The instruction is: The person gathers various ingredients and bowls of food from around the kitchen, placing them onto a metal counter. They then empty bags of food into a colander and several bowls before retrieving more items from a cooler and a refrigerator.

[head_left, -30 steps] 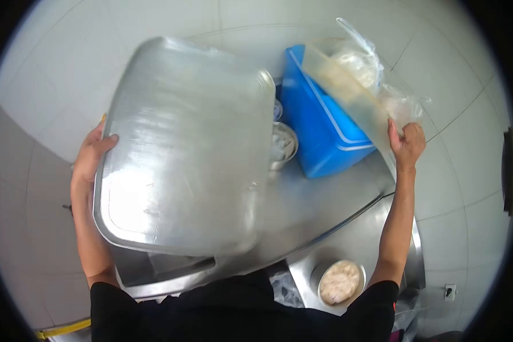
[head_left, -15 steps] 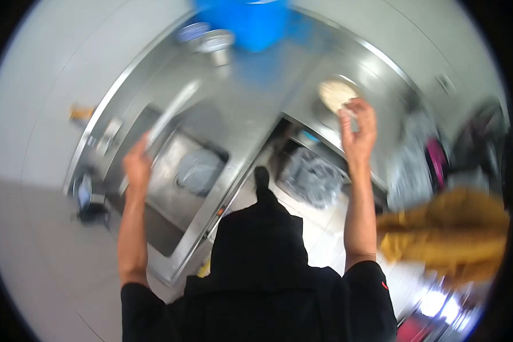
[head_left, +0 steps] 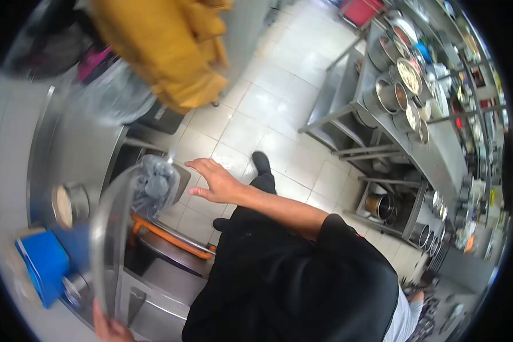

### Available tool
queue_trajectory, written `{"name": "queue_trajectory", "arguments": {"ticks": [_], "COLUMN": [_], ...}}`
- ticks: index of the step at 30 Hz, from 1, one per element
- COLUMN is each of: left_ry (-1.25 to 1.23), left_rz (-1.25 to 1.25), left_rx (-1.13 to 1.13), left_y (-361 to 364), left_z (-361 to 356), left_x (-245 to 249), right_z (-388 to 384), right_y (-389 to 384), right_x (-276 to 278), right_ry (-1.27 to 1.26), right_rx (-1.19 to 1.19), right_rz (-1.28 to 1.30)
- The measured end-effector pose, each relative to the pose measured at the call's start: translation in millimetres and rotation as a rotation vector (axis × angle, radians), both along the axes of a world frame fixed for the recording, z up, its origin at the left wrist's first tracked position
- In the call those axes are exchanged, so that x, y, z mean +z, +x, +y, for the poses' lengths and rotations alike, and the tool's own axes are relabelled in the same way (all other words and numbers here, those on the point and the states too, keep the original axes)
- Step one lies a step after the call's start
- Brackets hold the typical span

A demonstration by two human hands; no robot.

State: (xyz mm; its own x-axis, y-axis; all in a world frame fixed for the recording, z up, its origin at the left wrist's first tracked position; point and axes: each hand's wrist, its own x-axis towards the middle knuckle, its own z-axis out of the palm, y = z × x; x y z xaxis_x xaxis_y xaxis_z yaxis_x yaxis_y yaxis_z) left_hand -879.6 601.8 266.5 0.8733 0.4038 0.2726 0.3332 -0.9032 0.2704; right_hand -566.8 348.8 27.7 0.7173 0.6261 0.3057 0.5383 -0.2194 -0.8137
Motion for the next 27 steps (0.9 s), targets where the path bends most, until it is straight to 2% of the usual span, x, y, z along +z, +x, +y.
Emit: {"name": "queue_trajectory", "arguments": {"ticks": [1,2,4,6,8,9,10,11,12,14,15,16,17,18,19,20,22,23,24,25,26,27], "left_ry": [-0.005,-0.134,-0.192,-0.292,-0.452,-0.492,-0.597,-0.521,-0.553,-0.598,-0.610,-0.710,-0.810,-0.809,-1.091,-1.374,-1.295,-1.118,-0.939,-0.769,-0.666,-0.480], "left_rz": [0.033,0.049,0.112,0.140,0.181,0.201,0.156,0.181,0.278,0.474,0.575,0.548,0.522,0.542,0.492,0.433,0.320,0.271,0.356,0.573,0.681,0.839], "left_rx": [-0.106,-0.110,-0.214,-0.296,-0.360,-0.401,-0.457,-0.450,-0.408,-0.374,-0.378,-0.381,-0.382,-0.390,-0.401,-0.400,-0.523,-0.572,-0.555,-0.518,-0.521,-0.465], "left_y": [74.3,148.1,268.1,375.4,481.5,531.7,578.5,624.3,667.2,742.2,774.2,807.0,829.5,839.6,847.5,849.5,822.7,802.1,772.2,736.8,697.9,662.6], "left_z": [-29.8,-70.7,-132.1,-178.6,-232.6,-262.5,-275.4,-299.9,-324.4,-363.1,-378.7,-395.0,-407.3,-420.4,-429.0,-433.4,-424.0,-408.4,-387.8,-363.5,-335.4,-313.7], "left_x": [-17.4,-36.1,-87.2,-142.7,-187.7,-204.5,-250.3,-270.4,-280.4,-295.8,-302.2,-318.3,-335.6,-334.0,-333.5,-340.1,-398.1,-456.8,-505.2,-543.2,-584.9,-606.7], "right_z": [-20.4,-40.3,-73.7,-120.7,-162.8,-180.4,-197.3,-211.3,-219.2,-230.3,-246.0,-255.7,-263.0,-275.0,-287.8,-298.0,-323.3,-341.4,-360.7,-380.0,-399.4,-417.8], "right_y": [13.5,28.7,57.9,84.8,86.0,91.4,106.8,122.2,139.4,170.9,194.4,216.5,235.7,252.5,269.5,293.2,333.2,351.6,370.7,392.0,410.6,423.6], "right_x": [-7.7,-26.4,-87.0,-144.1,-255.8,-266.6,-267.8,-269.0,-279.9,-311.5,-308.4,-314.4,-325.3,-351.4,-380.1,-388.7,-454.8,-487.2,-519.0,-530.7,-539.8,-564.5], "right_ry": [0.006,0.012,0.057,-0.088,-0.223,-0.360,-0.160,0.054,0.063,0.749,0.739,0.746,0.748,0.847,0.945,1.106,1.220,1.244,1.273,1.347,1.410,1.433], "right_rx": [-0.088,-0.124,-0.329,-0.428,-0.520,-0.573,-0.585,-0.590,-0.599,-0.775,-0.847,-1.014,-1.182,-1.236,-1.291,-1.367,-1.634,-1.701,-1.766,-1.863,-1.962,-2.072], "right_rz": [0.068,0.083,0.614,1.123,1.372,1.347,1.555,1.753,1.758,1.780,1.787,1.756,1.719,1.742,1.760,1.661,1.472,1.367,1.254,1.223,1.193,1.154]}}
